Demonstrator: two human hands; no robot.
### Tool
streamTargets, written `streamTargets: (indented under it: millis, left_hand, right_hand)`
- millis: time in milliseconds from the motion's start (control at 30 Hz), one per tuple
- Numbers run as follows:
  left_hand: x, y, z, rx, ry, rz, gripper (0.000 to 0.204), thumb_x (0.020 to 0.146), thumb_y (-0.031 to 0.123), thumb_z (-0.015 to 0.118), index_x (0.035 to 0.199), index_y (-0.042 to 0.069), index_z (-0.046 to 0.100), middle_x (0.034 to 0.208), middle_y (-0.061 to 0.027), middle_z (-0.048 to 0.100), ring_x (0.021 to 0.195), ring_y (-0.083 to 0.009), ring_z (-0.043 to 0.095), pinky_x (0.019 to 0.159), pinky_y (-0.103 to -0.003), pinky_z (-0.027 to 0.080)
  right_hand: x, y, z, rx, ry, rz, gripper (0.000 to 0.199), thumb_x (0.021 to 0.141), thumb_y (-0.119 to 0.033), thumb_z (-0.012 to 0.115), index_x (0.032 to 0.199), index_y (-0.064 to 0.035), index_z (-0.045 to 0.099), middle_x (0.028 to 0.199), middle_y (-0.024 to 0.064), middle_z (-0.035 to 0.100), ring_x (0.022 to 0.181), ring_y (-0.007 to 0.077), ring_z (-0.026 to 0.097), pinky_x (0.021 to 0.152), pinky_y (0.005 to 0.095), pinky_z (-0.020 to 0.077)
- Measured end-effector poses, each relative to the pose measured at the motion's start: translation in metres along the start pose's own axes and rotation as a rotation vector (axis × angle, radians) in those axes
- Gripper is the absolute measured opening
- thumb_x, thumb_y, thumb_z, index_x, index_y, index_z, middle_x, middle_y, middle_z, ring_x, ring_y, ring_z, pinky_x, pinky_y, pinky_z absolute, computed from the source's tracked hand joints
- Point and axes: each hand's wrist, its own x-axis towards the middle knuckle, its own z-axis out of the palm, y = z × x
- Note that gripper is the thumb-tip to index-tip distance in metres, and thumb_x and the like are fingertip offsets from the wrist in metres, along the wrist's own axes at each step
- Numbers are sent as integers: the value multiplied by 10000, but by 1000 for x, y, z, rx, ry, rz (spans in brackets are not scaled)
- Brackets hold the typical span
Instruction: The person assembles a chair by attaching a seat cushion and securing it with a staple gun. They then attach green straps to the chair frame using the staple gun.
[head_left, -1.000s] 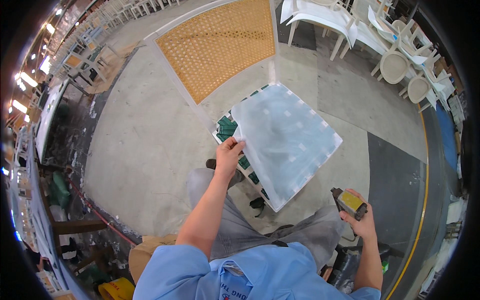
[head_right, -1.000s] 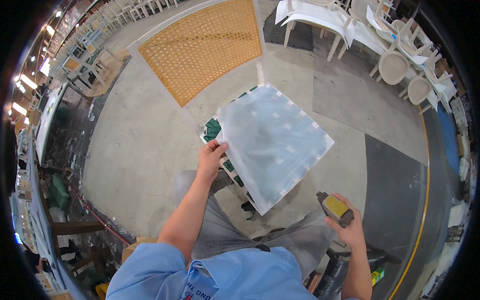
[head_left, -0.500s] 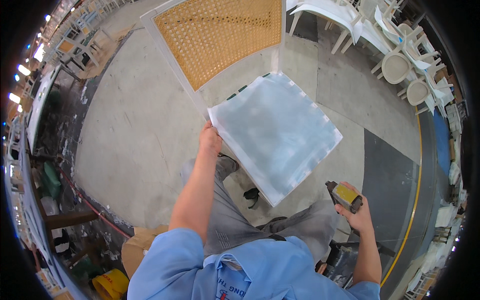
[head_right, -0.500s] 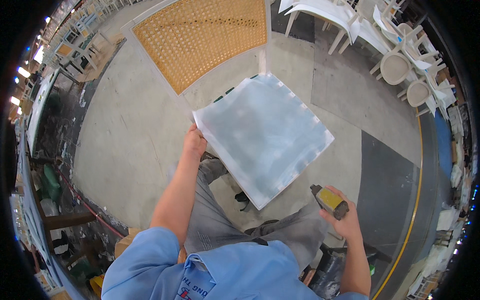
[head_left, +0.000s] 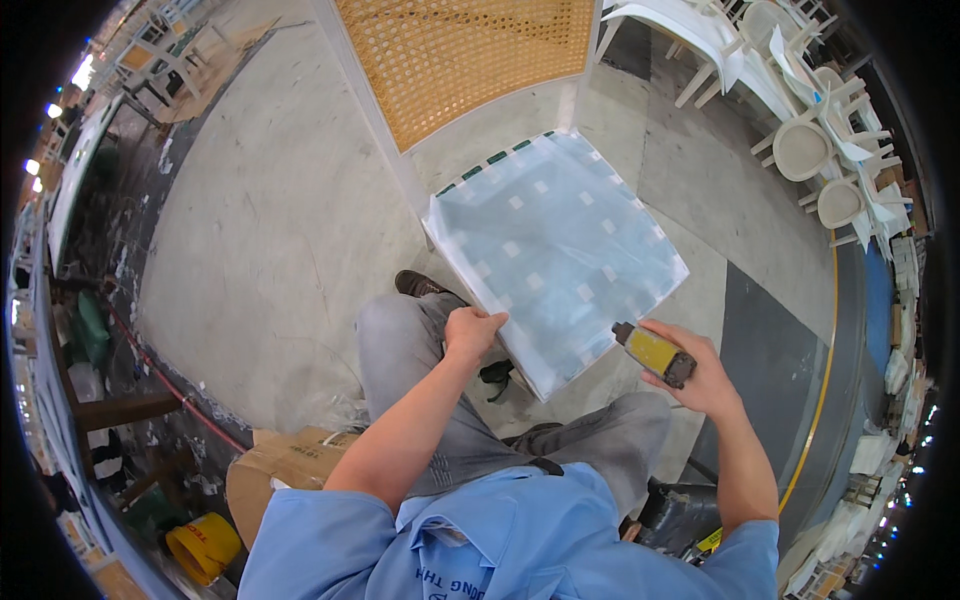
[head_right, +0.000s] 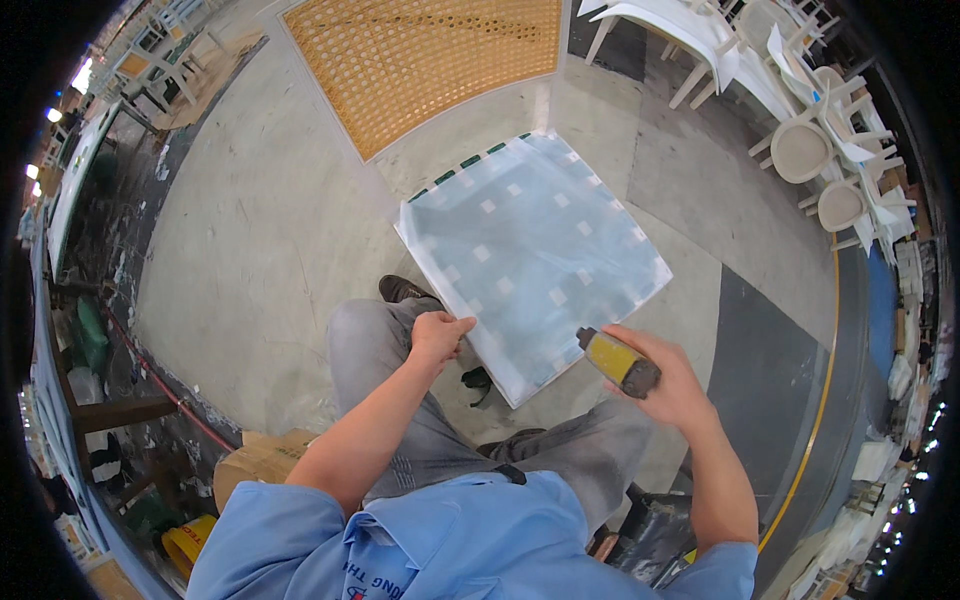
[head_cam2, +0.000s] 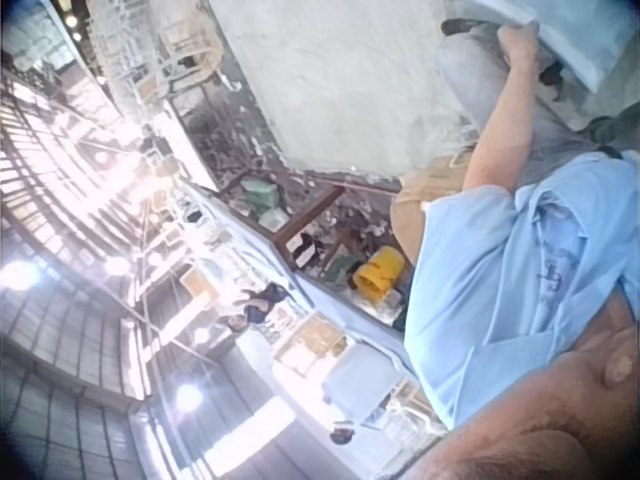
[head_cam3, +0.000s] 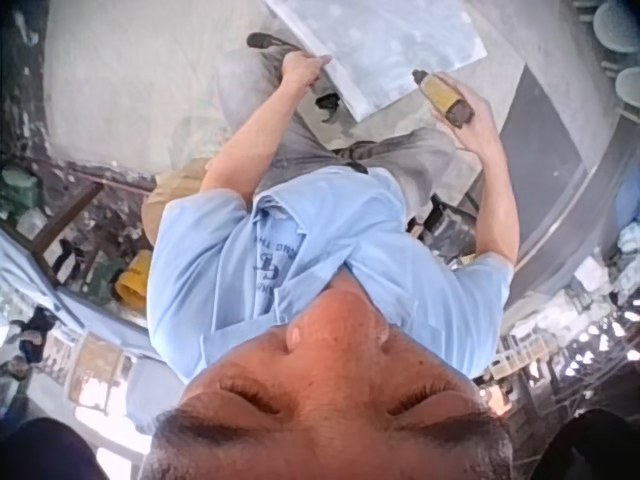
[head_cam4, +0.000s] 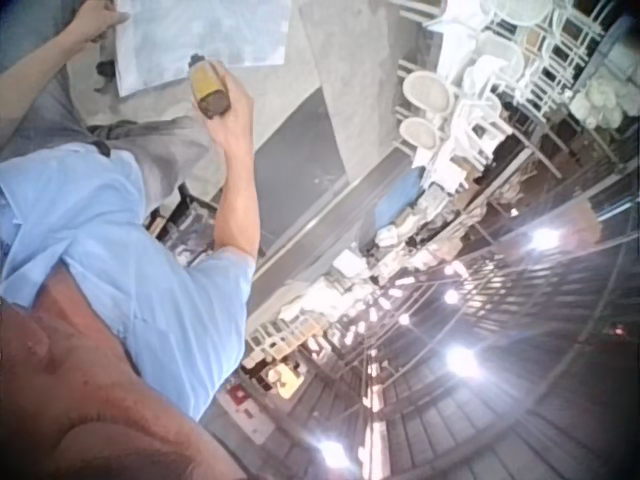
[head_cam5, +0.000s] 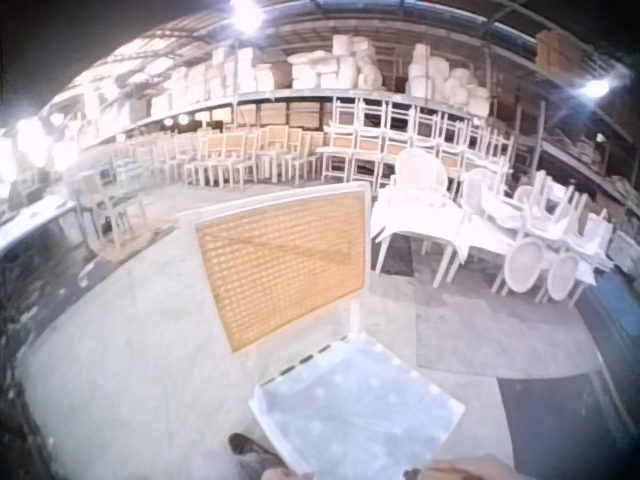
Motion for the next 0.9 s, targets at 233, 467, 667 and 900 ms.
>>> streamTargets:
  millis: [233,467,667,900]
  left_hand:
    - [7,-17,-1,-180,-12,59,267,815,195,825,764,11,639,711,-49,636,558,-117,562,496,-273,457]
    - [-8,-20,9,33,-48,89,287,794,195,832,681,9,646,612,-41,618,564,-123,580,498,-280,441]
    - [-5,-25,9,157,40,212,262,746,205,832,695,-13,696,651,-109,676,587,-195,629,585,-359,497]
    - [-7,-23,5,201,55,214,279,729,237,828,749,-19,721,719,-175,701,687,-293,688,688,-405,539]
  right_hand:
    - [43,-20,14,0,-173,-65,615,764,-65,794,1344,-121,598,1186,148,682,1094,328,654,938,382,512]
    - [89,-13,44,-124,-501,-106,672,704,43,672,1341,-160,605,1216,158,674,1114,361,638,933,410,520]
    - [122,-3,80,-333,-720,-165,701,701,17,659,1357,-221,590,1177,138,688,1060,370,644,874,453,522]
    - [146,-13,100,-430,-833,-199,701,699,1,645,1353,-243,586,1105,130,703,1032,372,644,856,483,514]
